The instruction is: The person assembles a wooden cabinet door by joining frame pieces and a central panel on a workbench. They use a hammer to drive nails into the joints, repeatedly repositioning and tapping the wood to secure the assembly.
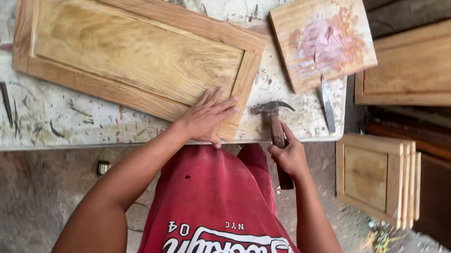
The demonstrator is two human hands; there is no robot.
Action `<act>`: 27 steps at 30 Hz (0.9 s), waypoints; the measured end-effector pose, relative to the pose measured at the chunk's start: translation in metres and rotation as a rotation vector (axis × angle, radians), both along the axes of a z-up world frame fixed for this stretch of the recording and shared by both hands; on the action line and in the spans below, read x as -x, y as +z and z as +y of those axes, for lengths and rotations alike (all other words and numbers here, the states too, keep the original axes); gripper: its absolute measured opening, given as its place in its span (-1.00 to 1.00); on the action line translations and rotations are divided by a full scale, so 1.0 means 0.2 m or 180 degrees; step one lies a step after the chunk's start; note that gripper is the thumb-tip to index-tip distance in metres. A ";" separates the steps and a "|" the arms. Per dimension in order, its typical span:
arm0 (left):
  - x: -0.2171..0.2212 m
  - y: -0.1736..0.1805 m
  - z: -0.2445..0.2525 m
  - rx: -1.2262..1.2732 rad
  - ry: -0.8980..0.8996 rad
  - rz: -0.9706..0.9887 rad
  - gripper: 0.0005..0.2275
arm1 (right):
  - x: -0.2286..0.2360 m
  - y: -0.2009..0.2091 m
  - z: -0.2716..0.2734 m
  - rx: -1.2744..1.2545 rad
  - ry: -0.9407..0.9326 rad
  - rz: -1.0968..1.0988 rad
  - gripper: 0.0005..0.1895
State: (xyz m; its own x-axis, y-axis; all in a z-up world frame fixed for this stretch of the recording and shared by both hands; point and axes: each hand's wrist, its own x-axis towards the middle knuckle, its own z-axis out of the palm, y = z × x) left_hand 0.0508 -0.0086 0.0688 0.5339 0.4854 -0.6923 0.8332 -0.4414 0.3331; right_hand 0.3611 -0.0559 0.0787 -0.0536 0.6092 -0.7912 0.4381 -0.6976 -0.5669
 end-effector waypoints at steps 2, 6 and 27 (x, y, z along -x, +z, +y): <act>-0.03 0.05 -0.01 -0.0211 0.0883 -0.0250 -0.07 | -0.10 -0.07 0.09 -0.0895 0.0840 -0.0155 -0.14; -0.01 0.12 -0.16 -0.0308 0.2092 0.0515 -0.18 | -0.29 -0.14 0.21 -0.1304 0.1874 -0.0537 -0.23; 0.01 0.03 -0.38 -0.0914 0.3661 0.0171 -0.11 | -0.31 -0.02 0.40 -0.1561 0.1573 0.0494 -0.80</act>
